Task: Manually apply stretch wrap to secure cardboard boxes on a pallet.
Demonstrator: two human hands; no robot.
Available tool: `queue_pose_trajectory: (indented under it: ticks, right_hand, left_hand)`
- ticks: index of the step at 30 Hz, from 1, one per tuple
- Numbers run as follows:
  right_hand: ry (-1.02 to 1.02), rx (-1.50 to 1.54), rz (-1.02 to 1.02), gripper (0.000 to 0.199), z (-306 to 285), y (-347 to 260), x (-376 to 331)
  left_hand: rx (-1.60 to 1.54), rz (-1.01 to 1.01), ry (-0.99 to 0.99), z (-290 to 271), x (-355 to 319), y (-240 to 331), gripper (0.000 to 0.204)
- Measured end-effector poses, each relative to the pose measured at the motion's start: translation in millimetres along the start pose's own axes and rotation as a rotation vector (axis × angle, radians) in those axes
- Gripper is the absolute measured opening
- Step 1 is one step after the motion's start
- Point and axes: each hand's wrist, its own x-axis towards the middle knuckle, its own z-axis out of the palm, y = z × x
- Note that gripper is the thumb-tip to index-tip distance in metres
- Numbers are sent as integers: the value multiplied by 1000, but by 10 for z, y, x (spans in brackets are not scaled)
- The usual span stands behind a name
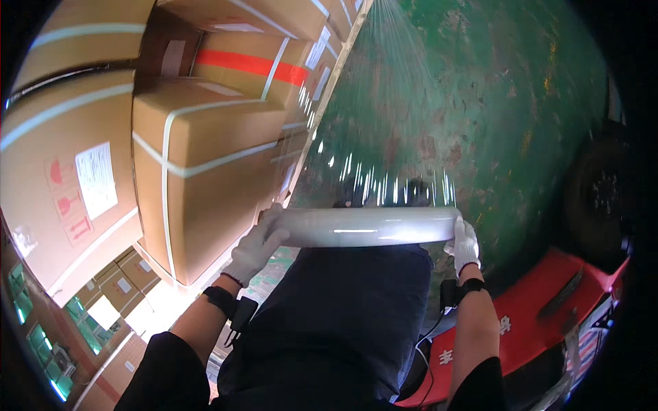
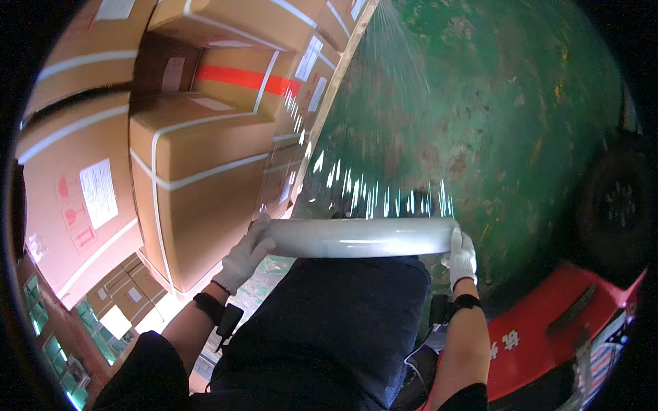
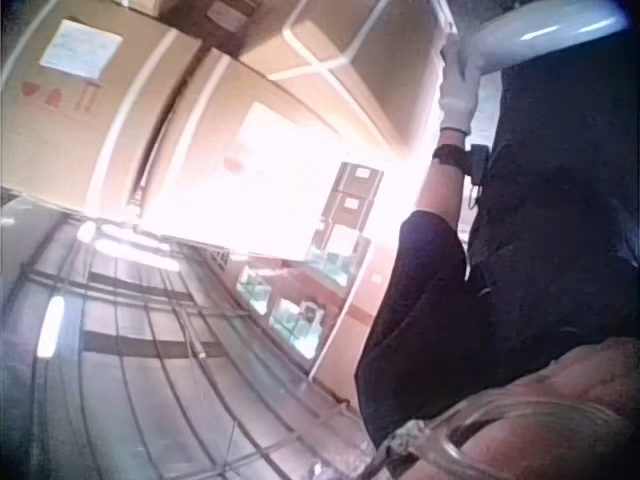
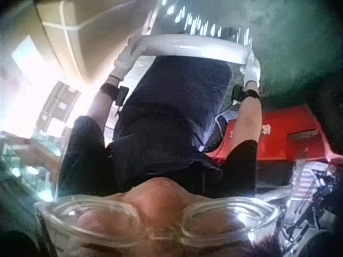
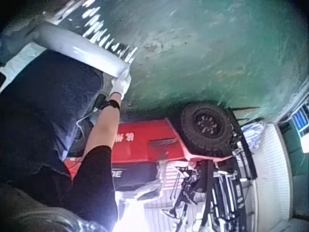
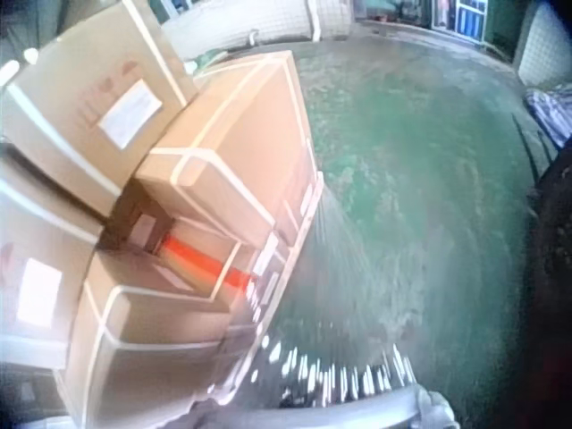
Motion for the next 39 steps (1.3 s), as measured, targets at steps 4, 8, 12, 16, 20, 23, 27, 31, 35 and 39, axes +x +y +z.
queue_pose_trajectory:
  ticks: [4,8,12,16,20,23,27,31,35,39]
  right_hand:
    - [70,33,-97,56,187,117,-422]
    - [179,7,-104,60,58,528,-648]
    - [185,72,-65,63,173,1367,-957]
    - [109,54,102,62,708,2307,-1394]
    - [34,136,223,66,1569,2870,-1754]
    - [41,247,195,67,2230,3043,-1804]
    - [6,407,213,71,2744,3142,-1790]
    - [179,380,-9,76,2924,3285,-2019]
    - [340,255,-120,73,2852,3286,-2151]
    - [315,364,37,75,3180,3495,-2238]
  left_hand:
    - [-130,134,-16,63,-82,-554,68]
    - [-55,290,28,387,-243,-750,68]
    - [-81,229,-18,604,-550,-1044,69]
    - [55,231,-146,711,-647,-2041,70]
    - [120,-4,-293,371,-527,-2537,67]
    - [143,121,-198,18,-329,-2951,59]
    - [108,66,-411,-409,-1,-3442,59]
    - [-43,3,-345,-409,-281,-2922,54]
    - [-135,-2,-341,-431,10,-3218,54]
    - [410,648,-327,-581,-133,-3348,68]
